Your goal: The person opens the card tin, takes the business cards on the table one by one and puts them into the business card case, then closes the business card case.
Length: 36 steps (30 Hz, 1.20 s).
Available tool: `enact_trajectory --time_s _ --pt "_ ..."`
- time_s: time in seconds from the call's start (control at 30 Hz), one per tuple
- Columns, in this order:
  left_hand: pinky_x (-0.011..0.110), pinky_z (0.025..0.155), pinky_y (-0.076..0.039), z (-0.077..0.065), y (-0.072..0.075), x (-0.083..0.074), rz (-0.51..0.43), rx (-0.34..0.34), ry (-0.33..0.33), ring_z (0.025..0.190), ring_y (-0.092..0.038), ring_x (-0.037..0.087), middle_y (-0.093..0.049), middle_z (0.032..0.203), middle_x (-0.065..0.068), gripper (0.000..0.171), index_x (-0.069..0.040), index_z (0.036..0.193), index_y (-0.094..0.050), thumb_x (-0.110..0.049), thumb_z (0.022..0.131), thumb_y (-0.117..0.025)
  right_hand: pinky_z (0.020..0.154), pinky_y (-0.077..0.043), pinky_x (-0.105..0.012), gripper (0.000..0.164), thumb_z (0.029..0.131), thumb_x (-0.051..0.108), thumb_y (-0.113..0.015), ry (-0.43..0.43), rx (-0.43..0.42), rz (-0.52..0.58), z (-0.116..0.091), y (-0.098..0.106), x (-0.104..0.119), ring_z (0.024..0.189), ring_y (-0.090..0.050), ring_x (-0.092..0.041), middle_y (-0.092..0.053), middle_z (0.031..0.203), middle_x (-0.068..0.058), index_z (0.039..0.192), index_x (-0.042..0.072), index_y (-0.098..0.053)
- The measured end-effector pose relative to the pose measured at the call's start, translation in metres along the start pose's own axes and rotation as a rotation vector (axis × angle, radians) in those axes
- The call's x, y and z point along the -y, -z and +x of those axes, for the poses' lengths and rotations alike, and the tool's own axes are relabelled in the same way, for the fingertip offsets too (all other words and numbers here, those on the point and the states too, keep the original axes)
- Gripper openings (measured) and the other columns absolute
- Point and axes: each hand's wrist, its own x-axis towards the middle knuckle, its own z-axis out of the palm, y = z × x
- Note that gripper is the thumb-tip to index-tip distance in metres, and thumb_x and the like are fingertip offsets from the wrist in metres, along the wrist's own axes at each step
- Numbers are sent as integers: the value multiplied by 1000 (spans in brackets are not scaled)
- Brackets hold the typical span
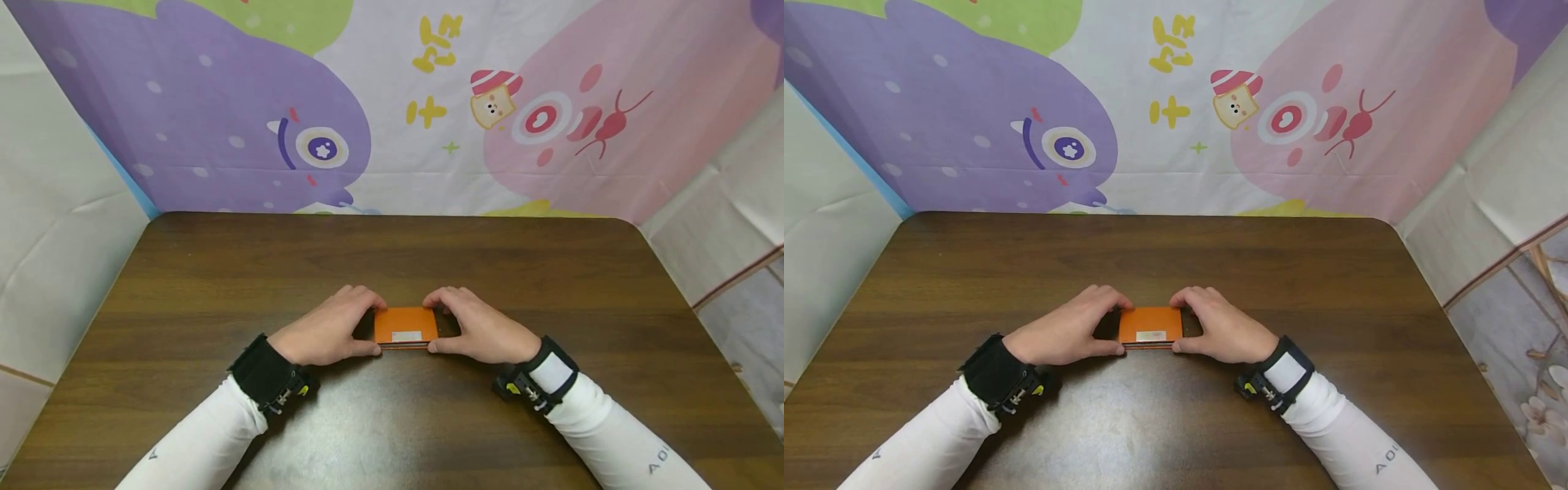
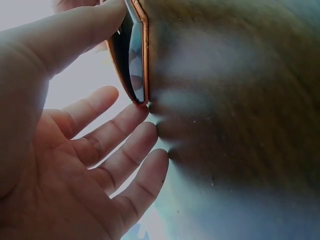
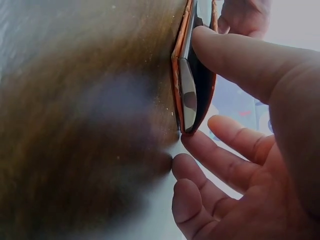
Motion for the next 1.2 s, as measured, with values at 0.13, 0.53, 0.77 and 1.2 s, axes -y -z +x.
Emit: enact_trajectory --time_s 0.13,0.53,0.77,1.2 --pt "33 100 -39 0 0 -1 10 0 6 112 -48 16 -57 124 -1 58 -11 129 -59 -41 83 -79 95 -43 -32 62 83 44 -79 0 -4 -11 0 -1 0 109 -48 -16 -55 124 6 132 16 -55" --pt "32 98 -40 0 -5 0 52 -21 -12 108 -47 14 -57 120 -3 53 -13 125 -60 -38 83 -80 98 -41 -33 63 82 44 -79 16 -25 -52 -1 -6 0 115 -46 -14 -54 127 6 132 16 -54" --pt "31 94 -42 1 -8 -2 89 -43 -23 103 -47 13 -57 117 -4 52 -13 122 -60 -36 81 -82 98 -42 -33 63 81 42 -81 16 -34 -55 -1 -8 0 115 -45 -14 -54 127 6 132 17 -54" --pt "32 91 -42 -1 -9 -3 90 -67 -28 101 -46 14 -57 117 -4 51 -14 122 -60 -36 81 -82 98 -41 -32 62 81 42 -80 37 -34 -82 -3 -8 3 115 -44 -12 -52 127 7 131 17 -54"
